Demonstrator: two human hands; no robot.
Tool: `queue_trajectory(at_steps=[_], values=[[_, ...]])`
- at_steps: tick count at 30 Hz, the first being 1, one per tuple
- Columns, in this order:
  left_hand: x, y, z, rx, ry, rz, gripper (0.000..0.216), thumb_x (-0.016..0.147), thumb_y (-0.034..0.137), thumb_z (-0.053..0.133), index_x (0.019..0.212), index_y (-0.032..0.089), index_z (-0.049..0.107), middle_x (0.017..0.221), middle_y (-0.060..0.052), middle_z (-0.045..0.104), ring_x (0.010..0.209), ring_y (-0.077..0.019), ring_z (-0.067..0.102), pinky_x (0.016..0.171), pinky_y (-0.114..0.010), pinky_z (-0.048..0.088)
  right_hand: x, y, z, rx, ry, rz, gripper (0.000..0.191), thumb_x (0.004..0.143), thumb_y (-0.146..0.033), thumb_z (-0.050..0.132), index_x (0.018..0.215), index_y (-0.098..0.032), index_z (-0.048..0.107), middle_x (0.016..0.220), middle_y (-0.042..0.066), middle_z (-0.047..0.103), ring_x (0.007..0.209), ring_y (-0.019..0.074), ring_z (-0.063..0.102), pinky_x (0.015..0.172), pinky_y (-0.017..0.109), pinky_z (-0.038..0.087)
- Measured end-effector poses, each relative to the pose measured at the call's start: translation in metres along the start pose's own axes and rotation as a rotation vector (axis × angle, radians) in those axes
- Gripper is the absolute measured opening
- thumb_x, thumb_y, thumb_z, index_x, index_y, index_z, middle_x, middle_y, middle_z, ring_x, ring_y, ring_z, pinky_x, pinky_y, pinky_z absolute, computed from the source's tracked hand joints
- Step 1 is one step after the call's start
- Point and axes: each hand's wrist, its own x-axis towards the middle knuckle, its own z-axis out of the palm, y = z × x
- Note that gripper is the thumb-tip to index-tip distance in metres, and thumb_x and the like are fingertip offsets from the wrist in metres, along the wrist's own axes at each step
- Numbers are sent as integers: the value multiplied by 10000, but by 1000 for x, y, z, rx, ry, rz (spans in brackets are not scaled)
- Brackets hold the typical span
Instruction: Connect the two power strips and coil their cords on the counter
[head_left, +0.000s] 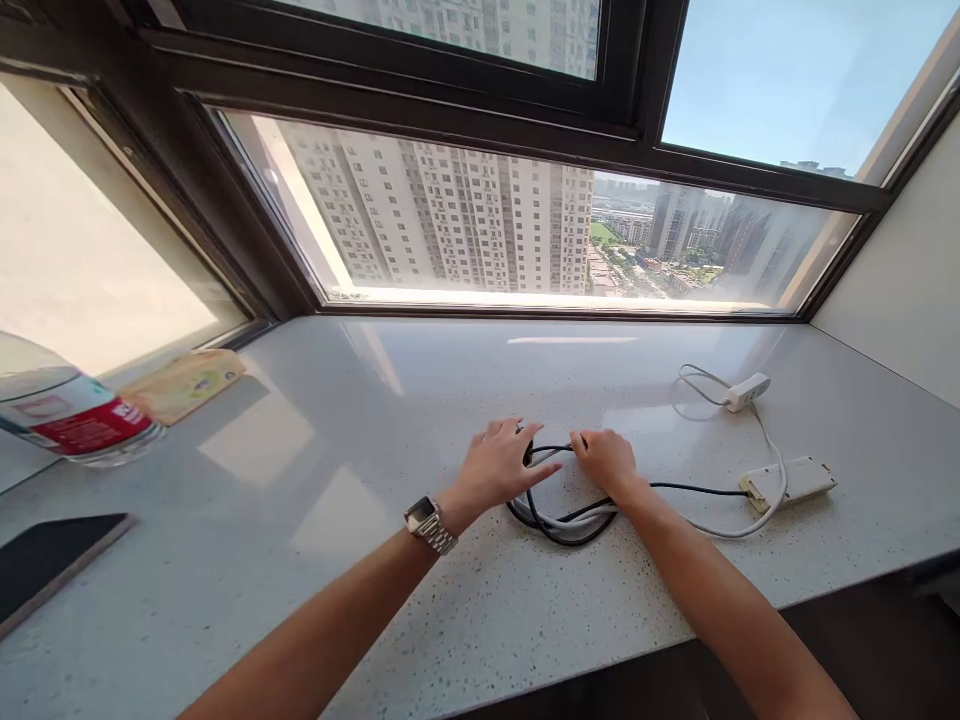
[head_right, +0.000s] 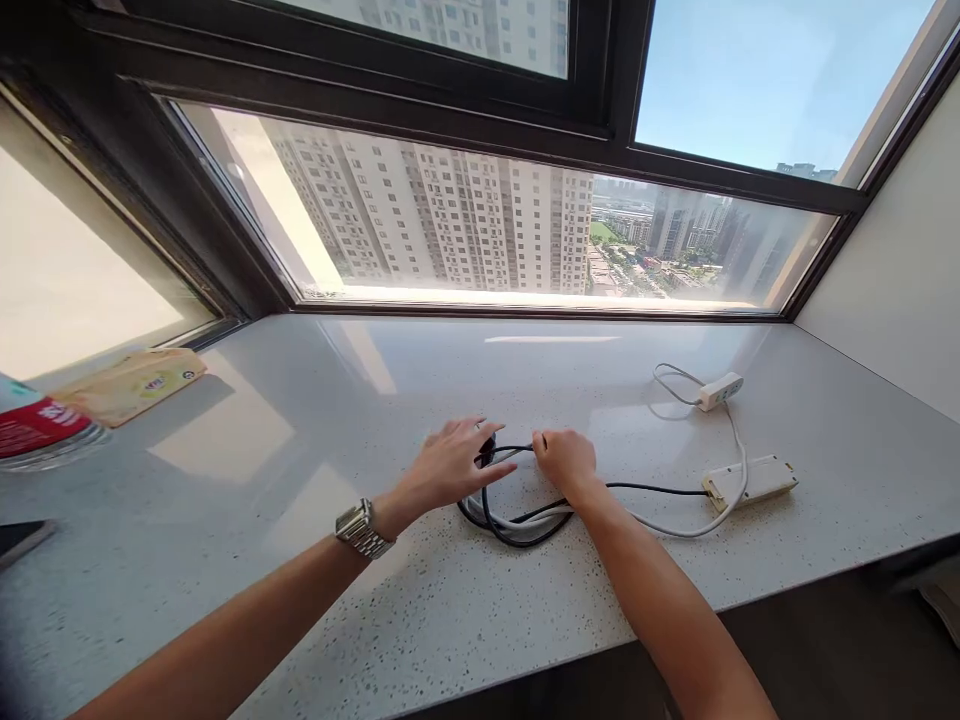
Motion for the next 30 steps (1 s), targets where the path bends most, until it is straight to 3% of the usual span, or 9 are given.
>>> queue_trajectory(at_steps=[3,5,8,11,15,17,20,26,30], values=[[-11,10,26,298,33,304,504,786,448,629,1234,222,581,1419,-139,445,1366,-337,295,1135,-547,111,1,0,0,-25,25,-11,466,964,-421,350,783,-207,722,795,106,713,684,194,617,580,277,350],[-17,9,38,343,-31,414,533,857,431,549,1337,208,489,1426,-128,442,1366,-283,314,1154,-494,96,1,4,-5,-41,31,-25,439,956,-417,368,795,-208,719,821,95,715,712,187,618,594,271,366],[-20,2,44,349,-87,413,573,887,477,484,1391,213,420,1399,-116,475,1307,-274,396,1135,-496,159,-10,24,-23,-50,89,-89,377,930,-440,410,909,-211,709,928,97,706,859,225,617,686,299,416],[-21,-4,45,339,-75,366,575,895,527,431,1392,237,423,1393,-105,477,1282,-294,410,1107,-519,202,-43,78,-49,-109,276,-33,442,912,-516,374,1068,-224,668,1115,132,655,1052,296,561,861,411,413],[-20,-7,48,311,-81,384,600,892,539,425,1417,251,389,1397,-100,469,1292,-288,389,1114,-511,191,-86,182,-77,-318,546,492,726,823,-697,297,1283,-191,538,1307,212,510,1218,445,402,942,630,303],[-18,-8,48,294,-94,405,608,887,534,441,1423,254,379,1400,-98,465,1293,-283,386,1120,-506,180,-83,225,-88,-286,550,625,860,781,-749,290,1377,-145,430,1335,240,472,1249,454,372,951,631,312],[-13,-9,45,270,-126,416,616,885,535,448,1429,256,372,1406,-100,462,1288,-279,394,1122,-505,175,-44,263,-103,-157,553,556,897,773,-767,273,1431,-163,350,1447,199,375,1315,414,316,993,578,331],[-11,-2,39,267,-188,411,589,897,545,423,1427,292,377,1434,-95,435,1300,-279,389,1110,-527,190,35,281,-101,85,300,467,892,770,-776,300,1391,-151,442,1513,196,273,1364,360,297,1050,458,332],[-10,0,40,275,-179,393,595,888,547,444,1419,285,391,1460,-105,396,1302,-281,392,1113,-536,182,50,244,-77,93,140,236,767,753,-729,427,1294,-201,555,1511,144,312,1354,355,319,1046,466,339]])
